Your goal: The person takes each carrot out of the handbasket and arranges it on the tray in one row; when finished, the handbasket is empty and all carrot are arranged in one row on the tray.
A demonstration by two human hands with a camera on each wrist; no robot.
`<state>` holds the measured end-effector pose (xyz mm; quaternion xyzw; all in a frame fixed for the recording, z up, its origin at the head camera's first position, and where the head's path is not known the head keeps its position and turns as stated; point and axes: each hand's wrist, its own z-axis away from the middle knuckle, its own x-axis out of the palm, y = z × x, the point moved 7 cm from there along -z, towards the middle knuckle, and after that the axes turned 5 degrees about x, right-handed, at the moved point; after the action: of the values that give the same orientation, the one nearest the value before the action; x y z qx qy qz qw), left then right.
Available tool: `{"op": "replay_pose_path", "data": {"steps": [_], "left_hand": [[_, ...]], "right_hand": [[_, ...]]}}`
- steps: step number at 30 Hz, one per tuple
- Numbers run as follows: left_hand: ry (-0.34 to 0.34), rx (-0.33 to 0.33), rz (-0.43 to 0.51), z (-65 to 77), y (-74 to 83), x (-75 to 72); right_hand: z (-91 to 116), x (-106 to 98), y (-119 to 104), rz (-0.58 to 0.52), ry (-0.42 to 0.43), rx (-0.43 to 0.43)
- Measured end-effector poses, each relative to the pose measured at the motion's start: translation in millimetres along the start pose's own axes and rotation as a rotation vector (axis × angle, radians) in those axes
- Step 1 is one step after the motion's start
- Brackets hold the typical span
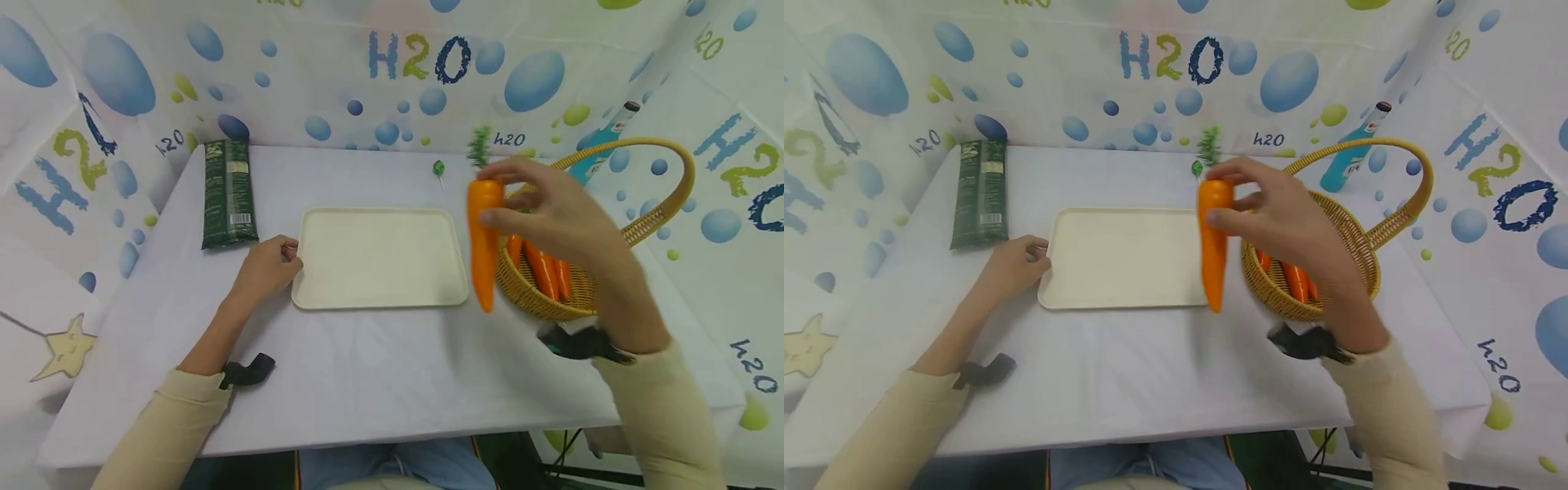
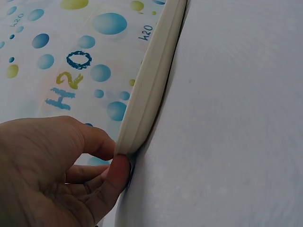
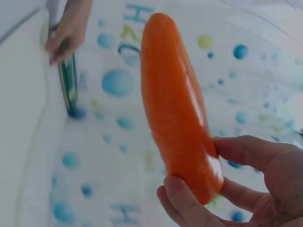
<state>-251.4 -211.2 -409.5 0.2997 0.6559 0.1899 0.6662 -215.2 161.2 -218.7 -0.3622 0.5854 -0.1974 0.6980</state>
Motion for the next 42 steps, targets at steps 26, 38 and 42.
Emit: {"op": "replay_pose_path", "data": {"steps": [26,38,42], "left_hand": [[-0.023,0.027,0.031,-2.8,-11.1,4.2],[-0.014,0.024,0.004,0.0,-8.1,0.0],[-0.017,0.015,0.002,-1.9,-7.8,4.4]], "right_hand": [[-180.7,263.0,-15.7,0.17,-0.139,-0.013],[-99.7,149.9,-20.7,0.219,-0.176,-0.143],[-44.4,80.8,4.7,0.264,-0.211,-0.158]]}}
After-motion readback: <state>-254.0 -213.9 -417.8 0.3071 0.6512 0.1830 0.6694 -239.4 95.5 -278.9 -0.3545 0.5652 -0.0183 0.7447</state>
